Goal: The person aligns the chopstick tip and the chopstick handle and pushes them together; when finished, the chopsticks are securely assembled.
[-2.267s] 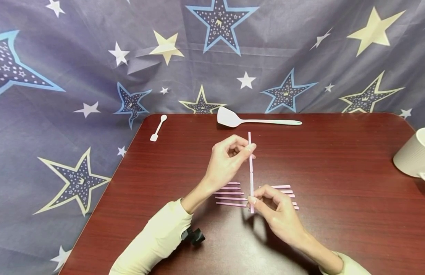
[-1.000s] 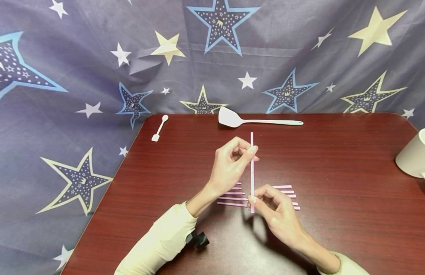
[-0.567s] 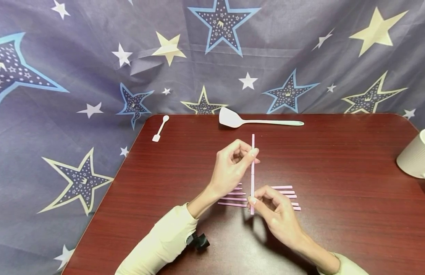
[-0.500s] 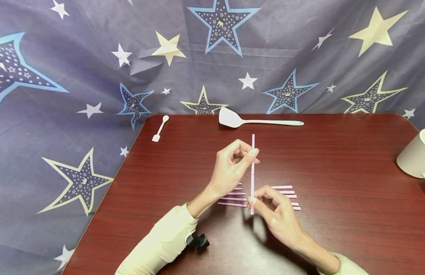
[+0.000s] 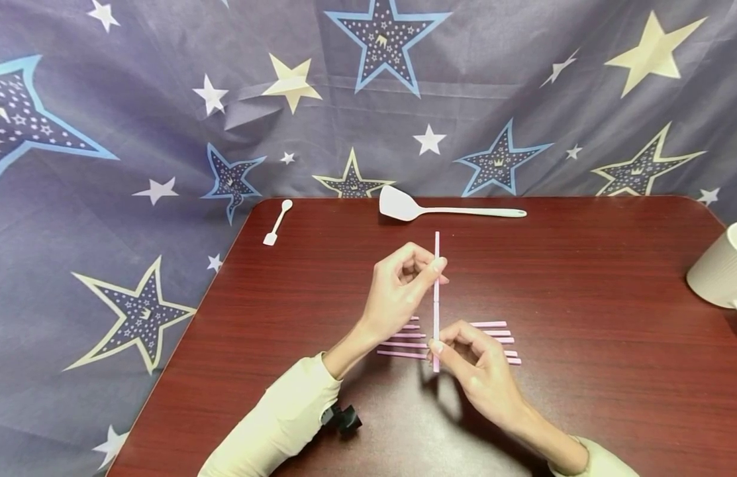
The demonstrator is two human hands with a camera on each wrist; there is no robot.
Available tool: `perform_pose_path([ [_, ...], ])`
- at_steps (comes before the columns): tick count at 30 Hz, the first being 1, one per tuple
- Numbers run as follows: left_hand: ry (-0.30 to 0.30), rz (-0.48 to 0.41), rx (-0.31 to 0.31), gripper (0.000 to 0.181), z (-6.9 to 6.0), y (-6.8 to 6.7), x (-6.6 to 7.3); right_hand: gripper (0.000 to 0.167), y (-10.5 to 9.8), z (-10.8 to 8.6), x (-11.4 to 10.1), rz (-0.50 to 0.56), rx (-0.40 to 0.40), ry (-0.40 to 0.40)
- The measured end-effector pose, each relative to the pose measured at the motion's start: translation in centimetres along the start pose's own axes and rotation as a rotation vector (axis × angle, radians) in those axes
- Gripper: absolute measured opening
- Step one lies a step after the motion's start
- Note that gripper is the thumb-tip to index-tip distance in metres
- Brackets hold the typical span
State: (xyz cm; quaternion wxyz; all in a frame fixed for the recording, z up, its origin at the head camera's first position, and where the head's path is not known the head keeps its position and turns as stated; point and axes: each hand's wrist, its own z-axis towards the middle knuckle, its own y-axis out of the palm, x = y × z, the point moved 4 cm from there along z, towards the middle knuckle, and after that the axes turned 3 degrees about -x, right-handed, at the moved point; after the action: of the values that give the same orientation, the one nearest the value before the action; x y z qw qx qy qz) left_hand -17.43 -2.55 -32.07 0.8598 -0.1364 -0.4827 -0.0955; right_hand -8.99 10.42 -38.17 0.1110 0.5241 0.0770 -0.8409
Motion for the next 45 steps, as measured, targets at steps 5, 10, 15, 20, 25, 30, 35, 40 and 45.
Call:
perform_pose_path([
  [5, -0.041, 0.031, -0.038, 0.009, -0.1, -0.2, -0.4, 0.008, 0.4, -0.1, 0.2, -0.012, -0.018, 0.056],
  [10, -0.07, 0.03, -0.022, 0.011, -0.2, -0.5, -0.7, 0.006, 0.3, 0.0, 0.2, -0.043, 0.009, 0.08],
  [15, -0.088, 0.018, -0.026, 0.014, -0.5, -0.5, -0.9, 0.004, -0.2, 0.2, 0.2, -0.054, 0.053, 0.119],
  [20, -0.09, 0.024, -0.035, 0.014, -0.7, -0.5, -1.0, 0.004, -0.3, 0.3, 0.2, -0.042, 0.06, 0.141],
  [25, -0.11, 0.041, -0.05, 0.015, -0.8, -0.5, -1.1, 0.003, -0.3, 0.3, 0.4, -0.022, 0.055, 0.15],
  [30, -0.131, 0.064, -0.07, 0.014, -0.9, -0.6, -1.3, 0.004, -0.4, 0.4, 0.5, 0.0, 0.062, 0.16],
  [35, -0.13, 0.076, -0.095, 0.012, -0.9, -0.6, -1.4, 0.004, -0.5, 0.4, 0.5, -0.002, 0.053, 0.155],
  [40, -0.129, 0.087, -0.113, 0.012, -0.9, -0.8, -1.6, 0.004, -0.6, 0.4, 0.6, -0.002, 0.055, 0.158],
  [45, -0.137, 0.098, -0.13, 0.012, -0.8, -1.0, -1.7, 0.005, -0.6, 0.6, 0.5, -0.014, 0.051, 0.151],
])
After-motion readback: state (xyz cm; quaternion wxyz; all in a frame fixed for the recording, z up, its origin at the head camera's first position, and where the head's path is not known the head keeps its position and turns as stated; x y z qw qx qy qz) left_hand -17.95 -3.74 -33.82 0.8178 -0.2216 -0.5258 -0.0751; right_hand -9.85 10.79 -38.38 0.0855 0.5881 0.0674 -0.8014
